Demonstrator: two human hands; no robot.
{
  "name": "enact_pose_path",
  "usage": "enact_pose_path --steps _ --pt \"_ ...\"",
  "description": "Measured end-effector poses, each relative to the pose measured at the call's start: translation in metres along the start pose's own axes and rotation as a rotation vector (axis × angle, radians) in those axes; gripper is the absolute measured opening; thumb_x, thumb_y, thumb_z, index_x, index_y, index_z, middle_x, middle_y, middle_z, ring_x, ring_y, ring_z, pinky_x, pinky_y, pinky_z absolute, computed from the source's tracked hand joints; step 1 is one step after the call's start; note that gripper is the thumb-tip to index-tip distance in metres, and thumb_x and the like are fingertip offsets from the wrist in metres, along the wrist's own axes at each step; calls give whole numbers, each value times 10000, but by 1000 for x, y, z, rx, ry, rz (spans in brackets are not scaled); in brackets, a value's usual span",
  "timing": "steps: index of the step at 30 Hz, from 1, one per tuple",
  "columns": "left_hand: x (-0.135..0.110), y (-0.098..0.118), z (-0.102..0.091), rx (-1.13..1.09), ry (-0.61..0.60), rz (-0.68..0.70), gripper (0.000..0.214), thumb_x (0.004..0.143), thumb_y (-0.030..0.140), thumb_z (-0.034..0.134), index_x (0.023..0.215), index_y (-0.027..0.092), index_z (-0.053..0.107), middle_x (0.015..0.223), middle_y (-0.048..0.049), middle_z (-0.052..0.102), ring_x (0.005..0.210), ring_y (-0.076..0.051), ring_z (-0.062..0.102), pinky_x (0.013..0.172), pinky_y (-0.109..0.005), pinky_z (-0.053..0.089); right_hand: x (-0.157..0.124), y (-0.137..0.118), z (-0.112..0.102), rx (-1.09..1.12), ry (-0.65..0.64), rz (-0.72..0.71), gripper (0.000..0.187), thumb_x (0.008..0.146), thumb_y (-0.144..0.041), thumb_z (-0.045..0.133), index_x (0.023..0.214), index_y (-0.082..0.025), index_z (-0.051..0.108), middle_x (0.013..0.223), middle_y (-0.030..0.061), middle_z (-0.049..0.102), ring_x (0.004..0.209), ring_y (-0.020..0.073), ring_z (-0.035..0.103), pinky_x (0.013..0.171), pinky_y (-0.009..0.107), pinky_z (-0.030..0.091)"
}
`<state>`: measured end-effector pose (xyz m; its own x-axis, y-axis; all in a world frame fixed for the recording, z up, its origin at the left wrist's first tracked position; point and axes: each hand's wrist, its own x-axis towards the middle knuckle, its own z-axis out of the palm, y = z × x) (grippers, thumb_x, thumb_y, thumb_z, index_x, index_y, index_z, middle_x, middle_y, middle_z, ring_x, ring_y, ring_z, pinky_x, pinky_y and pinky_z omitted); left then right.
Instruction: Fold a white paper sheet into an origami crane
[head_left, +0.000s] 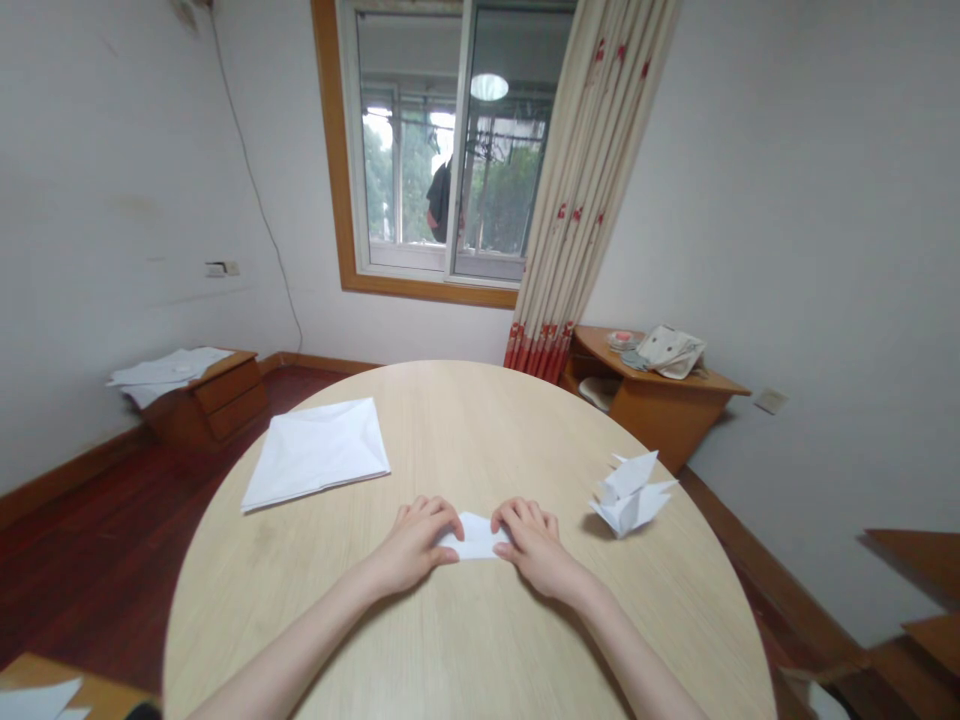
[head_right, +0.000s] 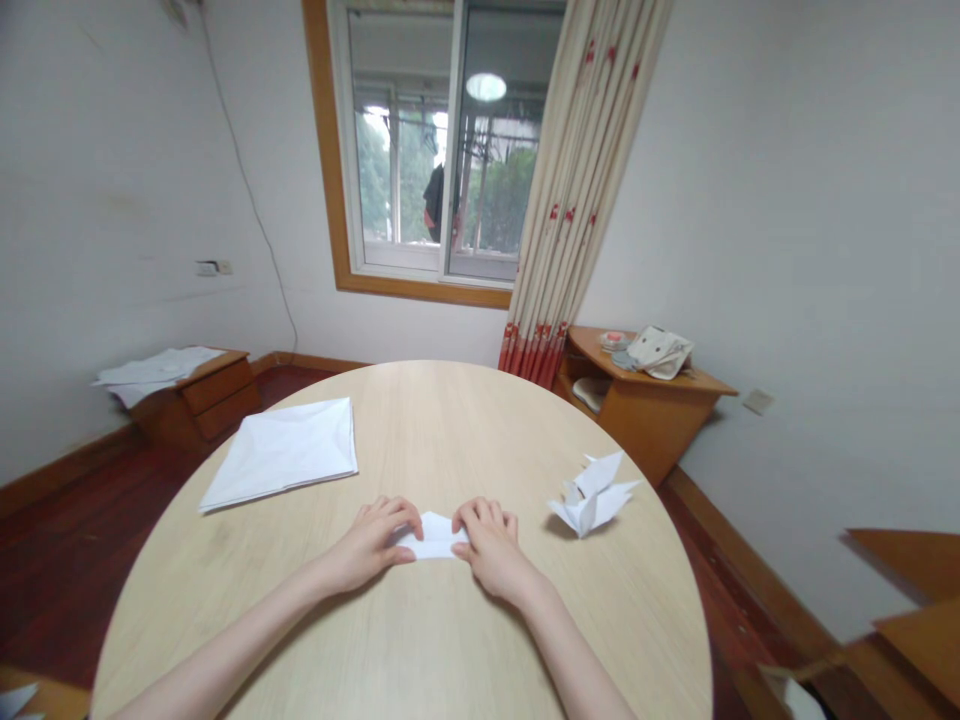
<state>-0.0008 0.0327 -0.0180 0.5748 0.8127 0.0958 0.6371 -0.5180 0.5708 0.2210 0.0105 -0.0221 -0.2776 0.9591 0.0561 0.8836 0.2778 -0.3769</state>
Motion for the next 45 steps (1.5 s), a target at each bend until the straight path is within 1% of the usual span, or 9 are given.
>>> enact_pose_path --steps 5,10,14,17,21,27,33,39,45 --pt "-1 2 -7 3 -30 30 183 812 152 673 956 254 625 1097 6 606 1059 -212 496 903 -343 325 0 5 -1 10 -2 1 194 812 -122 535 956 -249 510 1090 21 545 1077 223 455 907 376 278" --pt "-5 5 -9 55 0 67 194 832 162 666 992 254 608 1084 6 623 1049 -207 511 890 -337 340 0 3 -1 67 17 -56 248 792 -78 516 978 -241 512 1104 32 548 1082 215 453 917 368 298" --pt "-7 3 -5 73 49 150 208 846 158 658 1023 252 601 1080 1 639 1045 -201 529 878 -322 360 -2 0 0 147 1 -185 418 785 -27 459 1129 -252 534 1192 44 551 1156 206 428 961 372 297" --pt "-7 -1 0 62 48 232 250 855 123 630 1072 244 601 1090 -11 648 1027 -192 551 872 -302 389 -3 -3 1 174 -25 -257 505 833 -35 414 1256 -288 526 1251 47 548 1197 205 415 996 389 283" --pt "-7 -2 4 114 36 270 288 877 104 566 1130 234 616 1092 -35 653 1003 -198 574 865 -302 425 -3 -5 3 148 -39 -279 485 914 -98 380 1311 -342 511 1303 39 541 1212 206 415 1005 397 298" --pt "-11 7 4 178 63 329 329 946 124 436 1210 246 591 1103 -59 626 1002 -197 552 854 -300 458 -1 -2 6 142 -17 -271 433 947 -143 400 1300 -358 529 1354 27 513 1230 214 401 1030 416 302" --pt "-14 16 9 307 58 269 309 930 113 429 1188 199 575 1104 -78 610 998 -220 546 859 -341 478 -2 -2 8 132 -7 -273 409 958 -169 384 1294 -347 537 1365 37 502 1212 217 416 1034 429 313" --pt "-17 25 10 299 28 152 253 927 186 471 1158 213 571 1186 -70 579 1084 -223 538 915 -355 470 -2 -2 7 100 -28 -229 456 931 -140 385 1342 -314 483 1444 46 412 1271 218 370 1060 436 293" --pt "-17 23 10 310 30 115 246 943 231 478 1154 235 605 1209 -75 565 1111 -243 530 902 -379 475 -5 -8 1 134 -54 -204 437 906 -135 408 1293 -293 534 1444 34 414 1256 232 372 1072 463 279"
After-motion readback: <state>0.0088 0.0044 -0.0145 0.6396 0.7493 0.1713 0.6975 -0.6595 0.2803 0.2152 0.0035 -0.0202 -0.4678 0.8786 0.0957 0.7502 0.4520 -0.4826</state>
